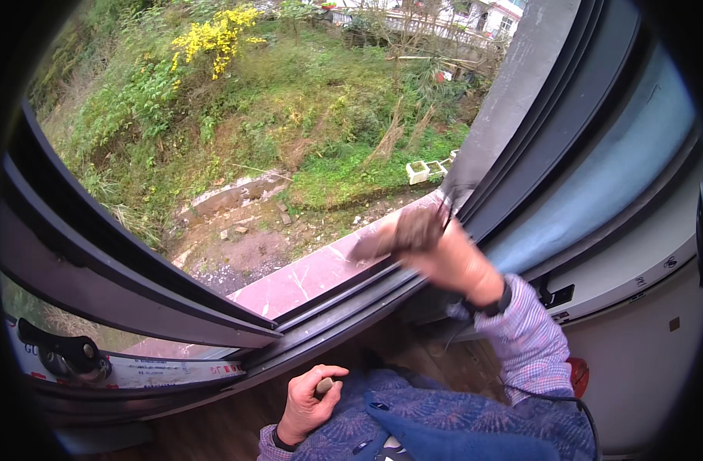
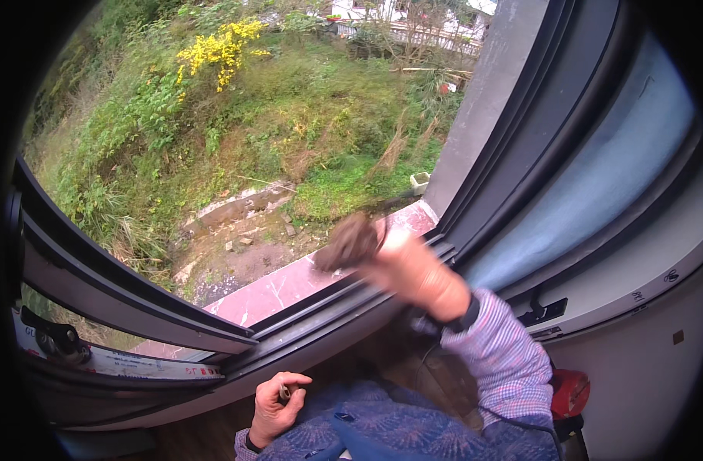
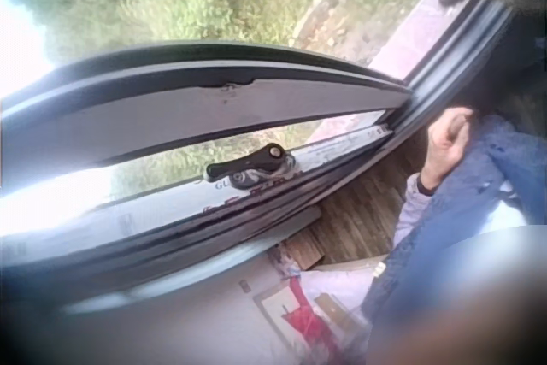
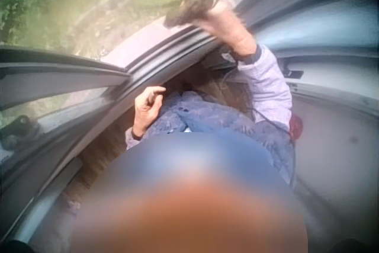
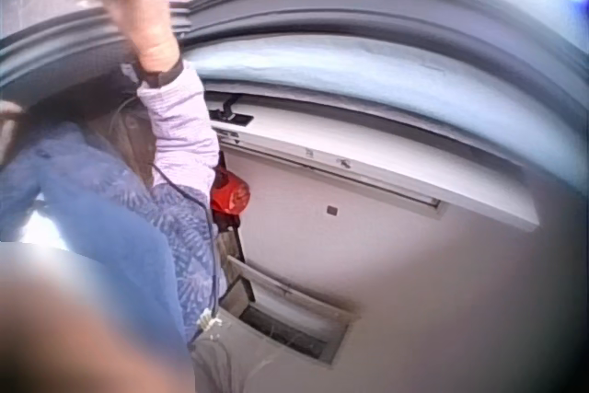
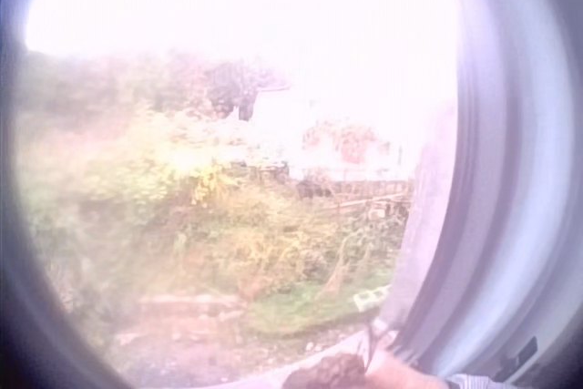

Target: The person uses a flat wooden tool to scrape debris from the window frame and then wipes the frame with a cloth. The person opens and closes the window and screen multiple times to access different sections of the frame while cleaning.

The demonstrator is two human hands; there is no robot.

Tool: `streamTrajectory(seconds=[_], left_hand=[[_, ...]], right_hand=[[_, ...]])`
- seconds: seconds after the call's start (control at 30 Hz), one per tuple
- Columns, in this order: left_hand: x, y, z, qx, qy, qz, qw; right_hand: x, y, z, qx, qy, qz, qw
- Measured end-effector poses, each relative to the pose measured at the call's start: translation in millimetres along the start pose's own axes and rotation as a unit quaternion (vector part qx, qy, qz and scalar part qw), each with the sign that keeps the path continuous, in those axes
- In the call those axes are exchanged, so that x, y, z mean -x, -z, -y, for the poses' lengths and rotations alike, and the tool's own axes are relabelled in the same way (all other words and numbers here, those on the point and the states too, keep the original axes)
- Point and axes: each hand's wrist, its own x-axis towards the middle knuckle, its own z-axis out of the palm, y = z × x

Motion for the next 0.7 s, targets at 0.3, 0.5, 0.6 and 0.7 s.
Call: streamTrajectory(seconds=[0.3, 0.5, 0.6, 0.7], left_hand=[[34, 16, -2, 0.015, 0.063, -0.129, 0.99], [22, 9, -7, -0.006, 0.024, -0.085, 0.996], [24, 12, -9, -0.025, 0.023, -0.073, 0.997], [33, 17, -6, -0.006, 0.057, -0.133, 0.99]], right_hand=[[-17, -50, -75, 0.252, -0.234, -0.131, 0.93], [-75, -166, 66, -0.143, -0.139, -0.06, 0.978], [-67, -130, 31, -0.17, -0.07, -0.093, 0.978], [-26, -43, -8, -0.471, -0.208, -0.134, 0.847]])
